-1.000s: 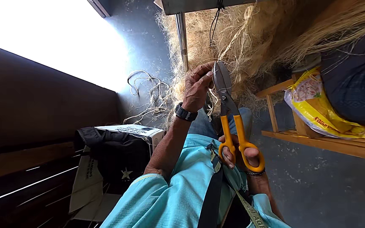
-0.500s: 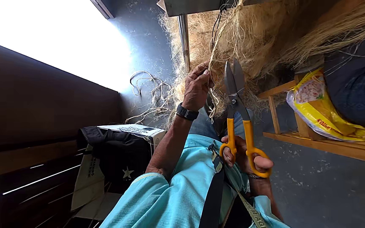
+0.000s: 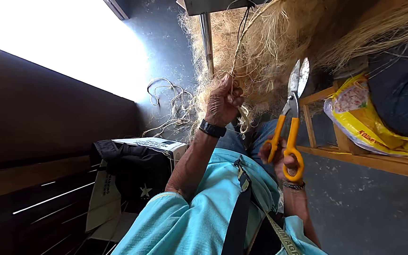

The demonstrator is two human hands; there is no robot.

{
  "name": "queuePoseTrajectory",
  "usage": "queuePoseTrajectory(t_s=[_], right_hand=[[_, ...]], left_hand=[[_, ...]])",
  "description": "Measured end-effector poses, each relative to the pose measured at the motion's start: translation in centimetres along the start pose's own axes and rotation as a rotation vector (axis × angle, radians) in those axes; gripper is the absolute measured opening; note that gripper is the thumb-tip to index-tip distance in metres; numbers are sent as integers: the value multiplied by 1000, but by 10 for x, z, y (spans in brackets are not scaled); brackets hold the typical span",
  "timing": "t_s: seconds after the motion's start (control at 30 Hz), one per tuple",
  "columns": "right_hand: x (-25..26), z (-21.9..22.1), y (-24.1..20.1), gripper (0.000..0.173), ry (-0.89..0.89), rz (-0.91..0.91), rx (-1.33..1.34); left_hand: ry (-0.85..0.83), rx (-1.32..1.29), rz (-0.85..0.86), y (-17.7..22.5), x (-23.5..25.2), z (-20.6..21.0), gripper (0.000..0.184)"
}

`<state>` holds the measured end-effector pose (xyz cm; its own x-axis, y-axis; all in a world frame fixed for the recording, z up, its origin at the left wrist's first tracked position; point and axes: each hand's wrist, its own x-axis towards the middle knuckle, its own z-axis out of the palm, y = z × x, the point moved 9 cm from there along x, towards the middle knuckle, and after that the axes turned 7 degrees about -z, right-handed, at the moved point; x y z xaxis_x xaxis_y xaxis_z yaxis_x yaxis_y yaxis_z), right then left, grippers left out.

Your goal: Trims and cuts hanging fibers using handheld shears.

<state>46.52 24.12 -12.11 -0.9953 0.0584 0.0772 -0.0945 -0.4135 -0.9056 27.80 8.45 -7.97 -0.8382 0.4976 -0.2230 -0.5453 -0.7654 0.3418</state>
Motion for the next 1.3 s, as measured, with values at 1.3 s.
queuePoseTrajectory(t_s=[1.3], right_hand=[[29,-3,-10,50,242,-15,-304]], left_hand=[[285,121,294,148,47,-102,42]])
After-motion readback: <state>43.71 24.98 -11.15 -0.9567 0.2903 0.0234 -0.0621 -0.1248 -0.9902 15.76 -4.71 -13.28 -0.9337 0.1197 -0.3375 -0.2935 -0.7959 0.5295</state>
